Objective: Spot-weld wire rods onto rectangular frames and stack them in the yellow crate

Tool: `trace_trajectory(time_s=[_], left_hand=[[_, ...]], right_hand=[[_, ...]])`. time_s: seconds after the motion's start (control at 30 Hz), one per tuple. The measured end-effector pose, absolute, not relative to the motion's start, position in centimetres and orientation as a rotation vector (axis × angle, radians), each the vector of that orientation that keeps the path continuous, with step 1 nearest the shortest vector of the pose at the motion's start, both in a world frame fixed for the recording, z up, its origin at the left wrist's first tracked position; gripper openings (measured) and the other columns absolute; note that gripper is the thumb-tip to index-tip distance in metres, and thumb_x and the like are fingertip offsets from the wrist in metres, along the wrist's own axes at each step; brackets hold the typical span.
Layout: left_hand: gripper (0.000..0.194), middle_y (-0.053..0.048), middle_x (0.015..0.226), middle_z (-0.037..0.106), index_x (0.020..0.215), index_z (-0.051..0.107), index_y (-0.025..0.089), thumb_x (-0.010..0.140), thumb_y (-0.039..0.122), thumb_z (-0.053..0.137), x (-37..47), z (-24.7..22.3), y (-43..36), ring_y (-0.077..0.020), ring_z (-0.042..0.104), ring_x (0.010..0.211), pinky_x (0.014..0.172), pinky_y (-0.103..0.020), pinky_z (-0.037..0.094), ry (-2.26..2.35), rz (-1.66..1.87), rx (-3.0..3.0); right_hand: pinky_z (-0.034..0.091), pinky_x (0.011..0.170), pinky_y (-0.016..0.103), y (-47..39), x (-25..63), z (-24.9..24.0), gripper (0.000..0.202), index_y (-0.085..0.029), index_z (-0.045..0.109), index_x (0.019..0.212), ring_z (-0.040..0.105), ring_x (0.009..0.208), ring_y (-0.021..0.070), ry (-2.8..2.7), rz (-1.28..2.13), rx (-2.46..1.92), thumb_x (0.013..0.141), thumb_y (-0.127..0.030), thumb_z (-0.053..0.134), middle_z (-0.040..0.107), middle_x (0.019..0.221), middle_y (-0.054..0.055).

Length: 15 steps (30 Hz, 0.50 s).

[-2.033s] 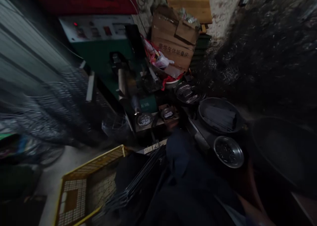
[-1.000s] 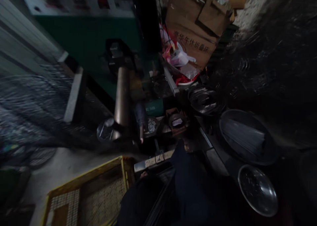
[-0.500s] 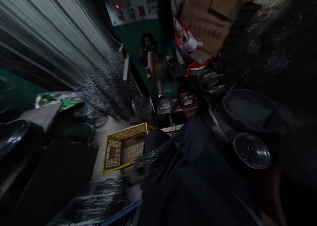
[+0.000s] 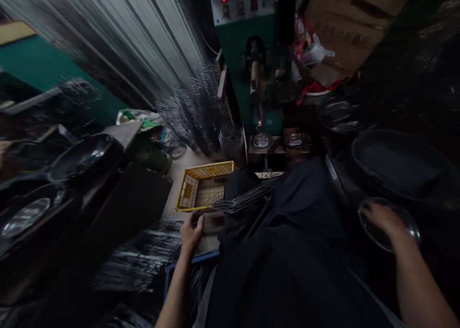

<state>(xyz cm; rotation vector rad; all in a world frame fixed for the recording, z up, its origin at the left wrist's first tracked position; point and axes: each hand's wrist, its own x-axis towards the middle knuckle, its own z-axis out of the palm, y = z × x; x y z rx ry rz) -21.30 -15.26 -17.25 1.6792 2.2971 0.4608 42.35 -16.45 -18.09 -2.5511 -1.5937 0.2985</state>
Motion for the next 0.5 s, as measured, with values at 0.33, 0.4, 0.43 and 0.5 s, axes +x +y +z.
trace_trajectory(time_s=[0.33,0.4,0.43,0.5], left_hand=[[0.037,-0.008,0.096,0.069,0.098,0.068,0.020,0.087,0.052,0.054,-15.3,-18.6,-6.5,-0.0242,0.067,0.089,0.078,-0.034,0.055,1.446,0.637,2.182],[0.037,-0.006,0.096,0.069,0.099,0.067,0.021,0.085,0.053,0.057,-15.5,-19.0,-6.4,-0.0234,0.068,0.086,0.075,-0.032,0.056,1.385,0.598,2.172],[0.038,-0.006,0.097,0.069,0.102,0.065,0.022,0.084,0.054,0.058,-15.7,-19.1,-6.8,-0.0236,0.068,0.087,0.075,-0.033,0.056,1.380,0.593,2.153],[0.042,-0.006,0.099,0.068,0.107,0.062,0.023,0.080,0.055,0.062,-16.1,-19.1,-8.0,-0.0252,0.068,0.090,0.076,-0.035,0.057,1.413,0.608,2.113]], right_hand=[[0.047,0.086,0.027,-8.7,36.5,-17.5,0.028,-0.025,0.066,0.115,0.064,0.104,0.0209,-1.842,0.466,-2.400,0.097,-0.038,0.048,0.070,0.116,0.006],[0.047,0.084,0.027,-10.7,38.1,-18.6,0.025,-0.025,0.067,0.111,0.064,0.104,0.0214,-1.780,0.473,-2.516,0.095,-0.037,0.053,0.070,0.114,0.006],[0.047,0.083,0.027,-11.8,39.1,-19.0,0.024,-0.025,0.068,0.110,0.064,0.104,0.0219,-1.741,0.464,-2.562,0.094,-0.037,0.054,0.071,0.113,0.006],[0.048,0.082,0.029,-13.4,41.4,-19.4,0.027,-0.023,0.067,0.110,0.065,0.102,0.0237,-1.661,0.433,-2.645,0.096,-0.037,0.050,0.071,0.110,0.009]])
